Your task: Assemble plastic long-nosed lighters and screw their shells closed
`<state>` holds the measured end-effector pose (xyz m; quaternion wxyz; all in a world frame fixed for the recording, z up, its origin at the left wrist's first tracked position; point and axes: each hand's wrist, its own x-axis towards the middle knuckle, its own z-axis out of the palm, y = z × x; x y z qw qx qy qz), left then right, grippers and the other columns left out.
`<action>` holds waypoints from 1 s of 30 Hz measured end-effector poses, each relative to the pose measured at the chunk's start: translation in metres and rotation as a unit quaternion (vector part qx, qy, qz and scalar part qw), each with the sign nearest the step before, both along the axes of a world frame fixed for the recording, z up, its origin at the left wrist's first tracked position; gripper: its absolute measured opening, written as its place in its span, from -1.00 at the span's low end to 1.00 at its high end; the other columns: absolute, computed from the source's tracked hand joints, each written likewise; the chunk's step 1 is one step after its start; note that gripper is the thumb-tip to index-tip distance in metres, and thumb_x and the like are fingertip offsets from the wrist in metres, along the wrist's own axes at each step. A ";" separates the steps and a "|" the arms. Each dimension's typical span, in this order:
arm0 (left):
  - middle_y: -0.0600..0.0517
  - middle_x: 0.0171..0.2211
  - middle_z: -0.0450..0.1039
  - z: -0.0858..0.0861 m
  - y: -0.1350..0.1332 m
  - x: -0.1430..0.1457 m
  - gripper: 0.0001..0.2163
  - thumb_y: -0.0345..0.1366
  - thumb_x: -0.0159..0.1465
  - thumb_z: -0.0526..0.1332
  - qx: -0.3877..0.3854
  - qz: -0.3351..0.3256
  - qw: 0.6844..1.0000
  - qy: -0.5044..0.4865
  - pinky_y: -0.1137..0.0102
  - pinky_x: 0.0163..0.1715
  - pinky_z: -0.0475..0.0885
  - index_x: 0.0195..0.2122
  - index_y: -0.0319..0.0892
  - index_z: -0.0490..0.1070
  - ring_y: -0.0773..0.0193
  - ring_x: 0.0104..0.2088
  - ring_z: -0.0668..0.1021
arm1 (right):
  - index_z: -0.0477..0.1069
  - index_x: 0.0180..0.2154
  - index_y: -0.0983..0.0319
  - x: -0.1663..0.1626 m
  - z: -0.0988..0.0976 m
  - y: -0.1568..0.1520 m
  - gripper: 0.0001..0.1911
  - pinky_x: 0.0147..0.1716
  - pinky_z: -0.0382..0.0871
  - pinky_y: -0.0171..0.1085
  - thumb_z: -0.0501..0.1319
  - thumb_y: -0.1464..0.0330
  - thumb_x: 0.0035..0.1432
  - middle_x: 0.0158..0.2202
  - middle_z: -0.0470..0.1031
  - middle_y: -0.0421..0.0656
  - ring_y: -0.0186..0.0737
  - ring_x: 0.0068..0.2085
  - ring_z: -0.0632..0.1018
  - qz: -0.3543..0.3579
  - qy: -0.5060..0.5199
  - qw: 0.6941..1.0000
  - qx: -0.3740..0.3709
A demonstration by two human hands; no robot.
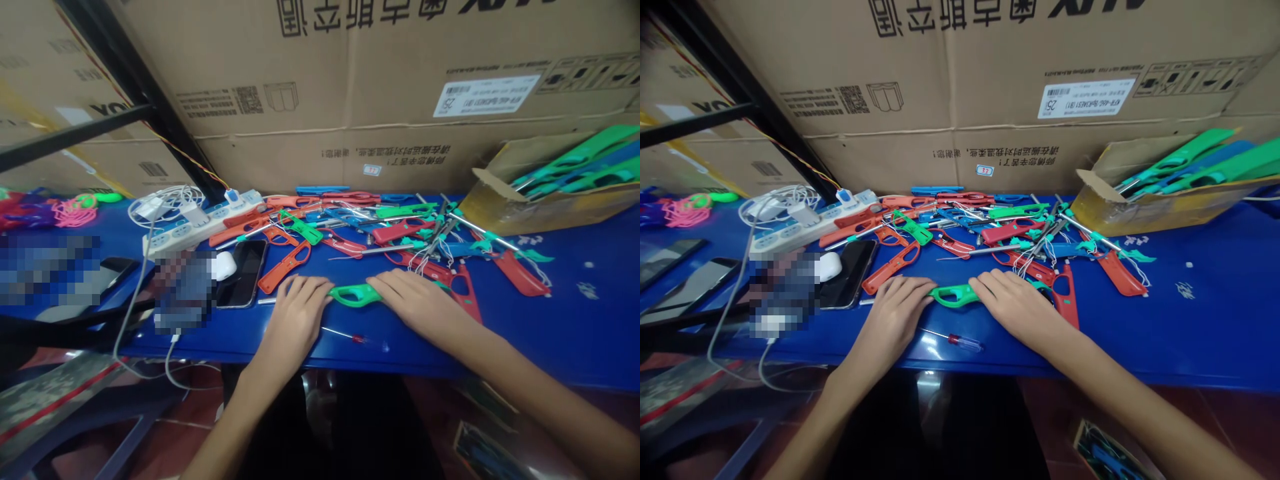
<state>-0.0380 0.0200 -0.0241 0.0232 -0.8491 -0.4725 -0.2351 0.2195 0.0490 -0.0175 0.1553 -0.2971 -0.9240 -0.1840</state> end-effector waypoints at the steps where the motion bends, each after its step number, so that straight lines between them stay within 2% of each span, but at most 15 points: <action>1: -0.09 -0.01 0.53 0.000 0.000 -0.001 -0.80 -0.36 0.48 0.08 -0.009 0.003 1.000 -0.007 0.12 0.03 0.34 0.04 -0.19 0.44 0.10 -0.05 0.50 | 0.45 0.05 0.42 0.000 0.000 0.001 -0.68 -0.11 0.51 -0.07 0.01 0.48 0.43 -0.08 0.57 0.09 0.00 -0.09 0.57 0.004 0.006 1.000 -0.008; 5: -0.09 -0.09 0.50 -0.001 0.000 -0.003 -0.80 -0.32 0.47 0.12 -0.012 0.015 0.999 -0.026 0.16 -0.04 0.38 0.03 -0.16 0.46 0.11 -0.10 0.49 | 0.44 0.08 0.38 0.000 -0.001 0.004 -0.60 -0.08 0.49 -0.05 0.08 0.23 0.44 -0.07 0.56 0.08 0.00 -0.07 0.55 0.019 0.035 0.998 -0.050; 10: -0.05 -0.17 0.54 0.003 -0.002 -0.001 -0.82 -0.34 0.44 0.16 0.021 0.023 0.999 -0.007 0.06 0.05 0.33 -0.01 -0.15 0.50 0.11 -0.14 0.50 | 0.47 0.06 0.34 0.000 0.002 0.003 -0.61 -0.08 0.48 -0.08 0.12 0.20 0.41 -0.08 0.53 0.05 -0.02 -0.07 0.53 0.014 0.056 0.995 -0.083; 14: -0.04 -0.14 0.57 0.005 -0.005 0.001 -0.83 -0.38 0.44 0.15 0.036 0.029 0.999 0.006 -0.03 0.16 0.23 -0.02 -0.15 0.49 0.11 -0.12 0.54 | 0.48 0.01 0.38 -0.002 0.004 0.001 -0.61 -0.15 0.45 -0.09 0.12 0.21 0.41 -0.16 0.52 0.03 -0.03 -0.14 0.51 0.008 0.040 0.998 -0.054; 19: -0.05 -0.12 0.58 0.005 -0.006 0.003 -0.84 -0.42 0.43 0.15 0.036 0.023 0.999 -0.002 -0.03 0.19 0.22 -0.03 -0.19 0.47 0.11 -0.11 0.56 | 0.48 -0.03 0.37 -0.005 0.004 0.000 -0.62 -0.20 0.39 -0.11 0.09 0.20 0.42 -0.20 0.51 0.00 -0.04 -0.20 0.49 0.000 0.020 0.999 -0.036; 30: -0.03 -0.10 0.56 0.004 -0.005 0.002 -0.88 -0.40 0.42 0.17 0.014 0.027 0.999 -0.018 0.01 0.17 0.23 -0.05 -0.18 0.41 0.10 -0.09 0.53 | 0.44 0.02 0.41 -0.004 0.003 0.001 -0.61 -0.12 0.38 -0.08 0.09 0.23 0.41 -0.07 0.55 0.06 0.03 -0.08 0.53 0.011 0.043 0.999 -0.013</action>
